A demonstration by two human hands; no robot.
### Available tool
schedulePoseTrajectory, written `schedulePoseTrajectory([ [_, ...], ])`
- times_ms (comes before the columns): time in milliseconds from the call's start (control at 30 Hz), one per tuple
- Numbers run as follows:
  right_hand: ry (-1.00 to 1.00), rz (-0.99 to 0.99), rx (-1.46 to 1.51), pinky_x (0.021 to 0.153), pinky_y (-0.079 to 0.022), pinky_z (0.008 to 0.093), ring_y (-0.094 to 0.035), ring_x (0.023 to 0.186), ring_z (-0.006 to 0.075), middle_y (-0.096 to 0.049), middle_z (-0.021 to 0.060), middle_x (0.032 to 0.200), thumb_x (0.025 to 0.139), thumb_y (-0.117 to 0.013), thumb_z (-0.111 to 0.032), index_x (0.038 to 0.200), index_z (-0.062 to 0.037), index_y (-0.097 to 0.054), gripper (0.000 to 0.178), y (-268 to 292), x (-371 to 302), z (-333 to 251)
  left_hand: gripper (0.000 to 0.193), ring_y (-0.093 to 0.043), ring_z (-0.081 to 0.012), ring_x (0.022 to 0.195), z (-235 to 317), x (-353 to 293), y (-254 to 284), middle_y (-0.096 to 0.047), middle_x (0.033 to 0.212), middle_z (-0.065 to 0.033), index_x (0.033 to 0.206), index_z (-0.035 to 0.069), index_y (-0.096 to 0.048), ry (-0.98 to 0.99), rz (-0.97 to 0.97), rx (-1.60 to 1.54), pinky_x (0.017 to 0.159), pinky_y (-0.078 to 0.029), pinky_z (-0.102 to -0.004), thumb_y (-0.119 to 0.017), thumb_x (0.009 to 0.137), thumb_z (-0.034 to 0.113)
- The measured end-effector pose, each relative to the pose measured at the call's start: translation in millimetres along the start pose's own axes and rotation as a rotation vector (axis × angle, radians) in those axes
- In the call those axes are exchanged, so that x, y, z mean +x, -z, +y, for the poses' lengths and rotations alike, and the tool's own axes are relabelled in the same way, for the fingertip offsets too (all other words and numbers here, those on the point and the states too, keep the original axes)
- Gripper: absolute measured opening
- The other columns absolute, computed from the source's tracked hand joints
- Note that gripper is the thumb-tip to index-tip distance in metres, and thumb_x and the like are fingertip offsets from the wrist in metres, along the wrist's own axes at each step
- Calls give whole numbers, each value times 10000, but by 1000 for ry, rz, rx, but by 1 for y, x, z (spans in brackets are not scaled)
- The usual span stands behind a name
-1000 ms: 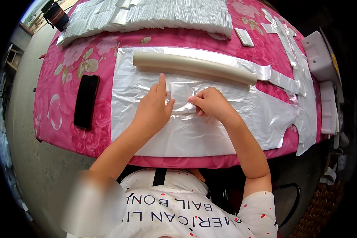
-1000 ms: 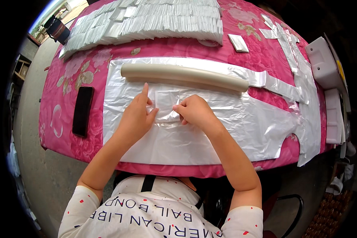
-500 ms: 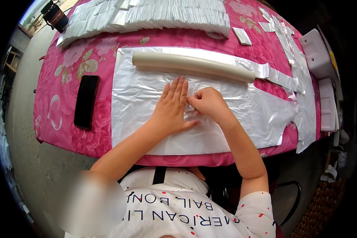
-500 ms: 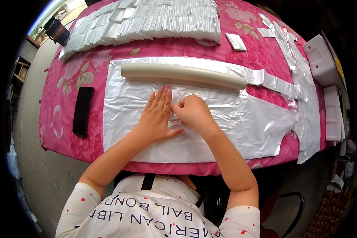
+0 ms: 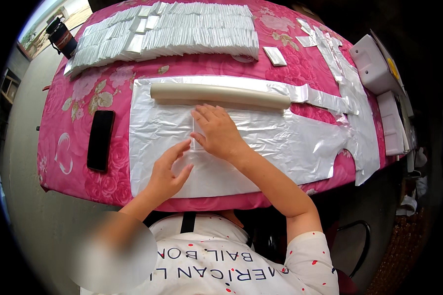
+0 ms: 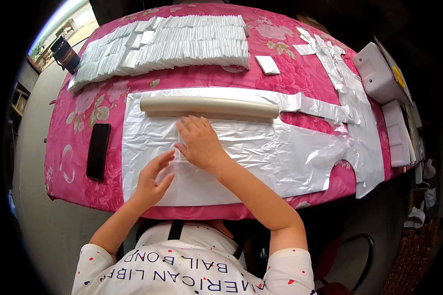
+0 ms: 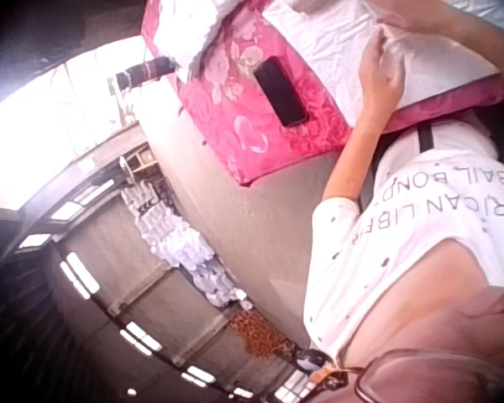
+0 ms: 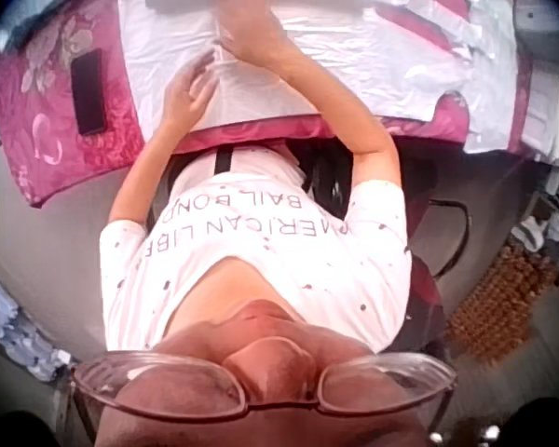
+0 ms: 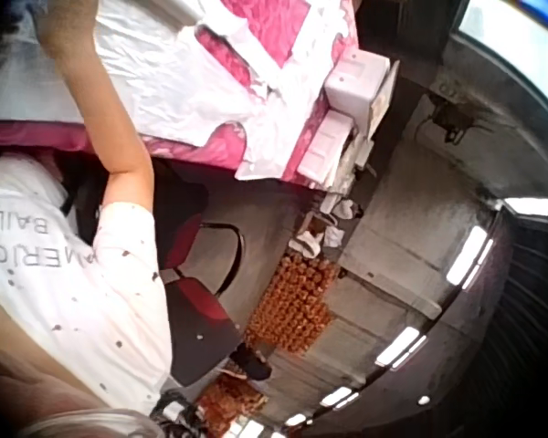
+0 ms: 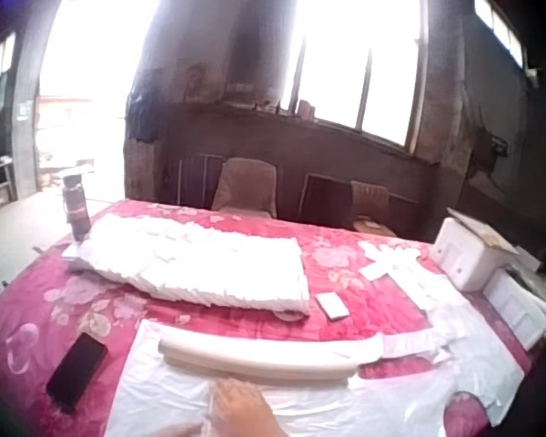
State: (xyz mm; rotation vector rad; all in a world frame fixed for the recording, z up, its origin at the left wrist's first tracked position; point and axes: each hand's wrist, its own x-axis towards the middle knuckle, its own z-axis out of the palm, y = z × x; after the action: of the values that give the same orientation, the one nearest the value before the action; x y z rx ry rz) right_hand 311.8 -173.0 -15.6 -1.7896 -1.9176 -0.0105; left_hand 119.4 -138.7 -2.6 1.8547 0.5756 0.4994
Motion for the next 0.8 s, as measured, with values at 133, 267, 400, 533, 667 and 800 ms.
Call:
schedulePoseTrajectory([
  [133,-134,-123,46,1074,-158,444,-229,1307,348,-289,233,1381,867,-481,-408,1316,2,-362,619,-25,1,-16,252,-614,-204,933,-6,-85,22,-610,1056,-172,1122,-64,-530,613,-188,-653,827,-494,-295,-491,897,43],
  [267,-163,-202,175,1095,-89,440,-114,1356,347,-152,229,1447,882,-455,-415,1368,-1,-267,665,-40,-21,-79,275,-628,-218,913,-15,-144,22,-610,1045,-191,1114,-69,-519,887,-23,-749,762,-518,-291,-480,916,118],
  [400,-109,-416,424,1099,-53,438,-59,1370,335,-98,220,1462,868,-484,-359,1373,15,-233,677,-37,-46,-146,327,-621,-223,917,-36,-162,15,-600,1047,-178,1110,-59,-502,853,185,-988,748,-523,-308,-458,932,211],
  [533,33,-480,554,1098,-8,459,-34,1374,332,-66,208,1470,853,-503,-301,1386,16,-183,698,-56,-73,-177,308,-610,-208,888,-40,-164,12,-594,1021,-135,1105,-26,-508,800,213,-836,735,-516,-313,-442,924,213],
  [667,149,-239,507,1084,17,516,-67,1374,323,-185,205,1441,813,-529,-211,1150,3,-465,405,-53,-76,-176,161,-624,-165,678,-33,-158,19,-648,796,-132,859,-47,-604,592,168,-301,622,-504,-291,-565,822,104],
  [800,358,-281,281,1078,-11,541,-145,1362,312,-379,175,1335,756,-563,-118,807,-49,-559,86,-6,-70,-136,98,-619,-187,533,9,-131,24,-620,625,-144,773,-23,-645,289,-4,295,544,-485,-281,-674,694,29],
])
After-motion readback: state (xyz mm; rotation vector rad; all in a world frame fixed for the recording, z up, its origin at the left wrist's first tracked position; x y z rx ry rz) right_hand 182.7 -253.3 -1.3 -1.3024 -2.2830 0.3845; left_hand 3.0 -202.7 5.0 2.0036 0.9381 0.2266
